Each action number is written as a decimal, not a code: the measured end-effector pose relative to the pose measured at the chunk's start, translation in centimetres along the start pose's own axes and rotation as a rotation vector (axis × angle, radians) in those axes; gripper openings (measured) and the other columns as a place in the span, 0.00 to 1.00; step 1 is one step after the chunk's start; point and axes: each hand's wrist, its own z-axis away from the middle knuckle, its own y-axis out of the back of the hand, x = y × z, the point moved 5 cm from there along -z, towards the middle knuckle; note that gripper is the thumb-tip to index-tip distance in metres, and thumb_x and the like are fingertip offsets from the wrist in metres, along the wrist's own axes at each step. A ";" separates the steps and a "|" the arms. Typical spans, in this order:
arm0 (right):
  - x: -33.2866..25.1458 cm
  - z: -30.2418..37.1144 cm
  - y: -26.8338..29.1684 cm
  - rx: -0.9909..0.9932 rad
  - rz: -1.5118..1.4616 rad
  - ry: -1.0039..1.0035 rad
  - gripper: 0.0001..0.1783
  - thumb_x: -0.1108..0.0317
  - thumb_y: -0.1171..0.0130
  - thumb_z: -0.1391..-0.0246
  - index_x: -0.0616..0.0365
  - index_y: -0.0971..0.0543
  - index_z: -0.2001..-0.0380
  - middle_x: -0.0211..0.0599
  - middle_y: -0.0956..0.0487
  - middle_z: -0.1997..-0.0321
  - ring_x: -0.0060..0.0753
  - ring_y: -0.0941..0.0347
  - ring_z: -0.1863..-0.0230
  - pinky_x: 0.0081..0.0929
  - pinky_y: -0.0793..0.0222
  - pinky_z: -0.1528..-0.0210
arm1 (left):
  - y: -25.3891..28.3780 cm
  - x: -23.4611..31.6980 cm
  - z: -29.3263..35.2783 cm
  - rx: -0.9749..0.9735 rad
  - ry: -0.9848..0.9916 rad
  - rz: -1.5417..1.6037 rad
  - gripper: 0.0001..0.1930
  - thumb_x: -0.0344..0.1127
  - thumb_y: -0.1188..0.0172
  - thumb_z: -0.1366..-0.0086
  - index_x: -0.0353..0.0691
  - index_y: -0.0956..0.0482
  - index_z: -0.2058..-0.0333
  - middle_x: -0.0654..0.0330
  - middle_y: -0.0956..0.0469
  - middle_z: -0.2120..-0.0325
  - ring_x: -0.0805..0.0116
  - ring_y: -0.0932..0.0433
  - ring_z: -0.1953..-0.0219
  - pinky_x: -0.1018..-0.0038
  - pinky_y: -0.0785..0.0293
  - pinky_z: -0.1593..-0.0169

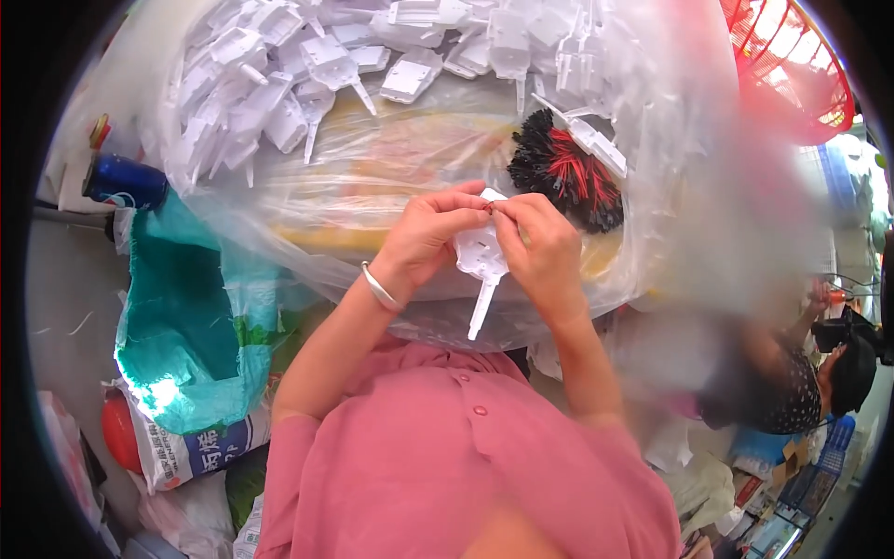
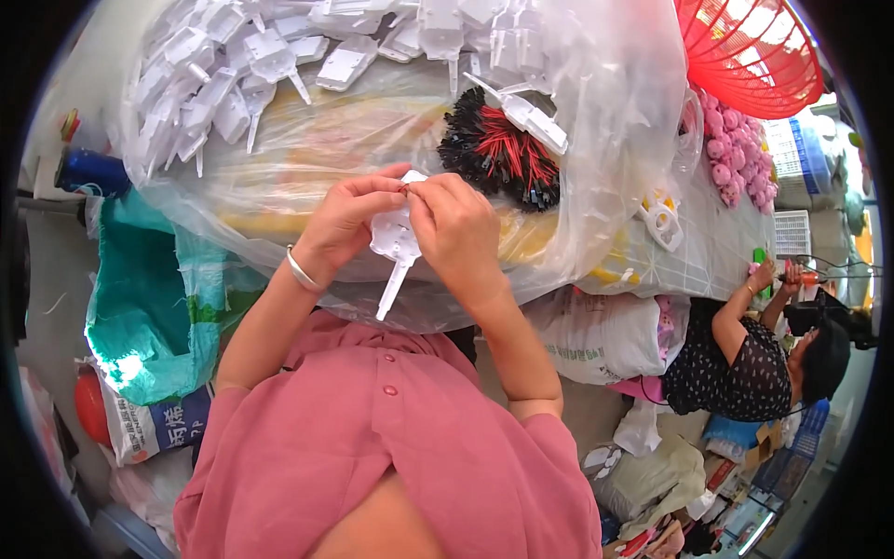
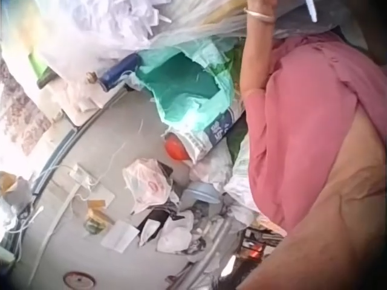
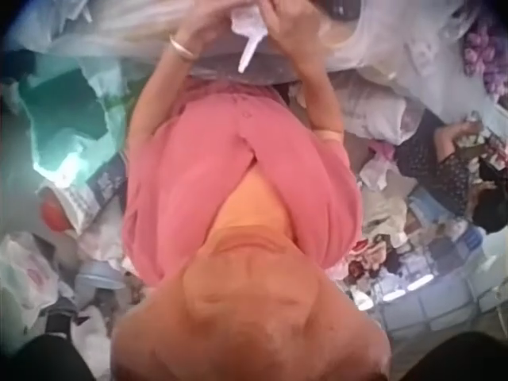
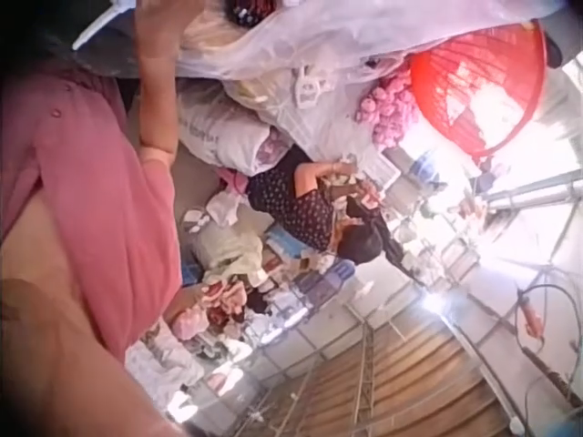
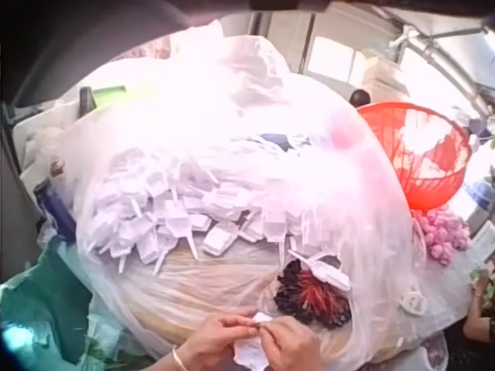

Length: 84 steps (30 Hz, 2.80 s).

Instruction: The person assembles small white plastic housings by hand, inserting wires and small internal parts into them.

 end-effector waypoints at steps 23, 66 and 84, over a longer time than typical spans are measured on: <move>3.0 -0.5 -2.6 -0.511 -1.082 -0.928 0.08 0.65 0.45 0.45 0.58 0.24 0.69 0.26 0.26 0.75 0.15 0.31 0.76 0.14 0.36 0.73 | -1.1 4.2 1.8 0.199 -0.495 -0.765 0.07 0.26 0.41 0.51 0.34 0.19 0.71 0.50 0.31 0.50 0.68 0.24 0.68 0.78 0.30 0.68; 1.8 -4.1 -1.2 -0.053 -0.419 -0.202 0.07 0.70 0.45 0.47 0.64 0.26 0.72 0.36 0.26 0.73 0.25 0.31 0.73 0.22 0.35 0.70 | -0.7 2.2 1.6 -0.069 0.096 -0.010 0.13 0.31 0.44 0.39 0.30 0.23 0.58 0.57 0.25 0.55 0.72 0.23 0.60 0.76 0.25 0.57; 2.7 -12.5 -11.5 -0.025 0.004 0.106 0.19 0.60 0.39 0.54 0.57 0.26 0.59 0.41 0.28 0.57 0.41 0.33 0.53 0.38 0.39 0.52 | 8.4 17.9 25.2 1.038 -0.836 -1.172 0.08 0.29 0.47 0.38 0.30 0.22 0.65 0.55 0.28 0.52 0.75 0.27 0.60 0.82 0.32 0.58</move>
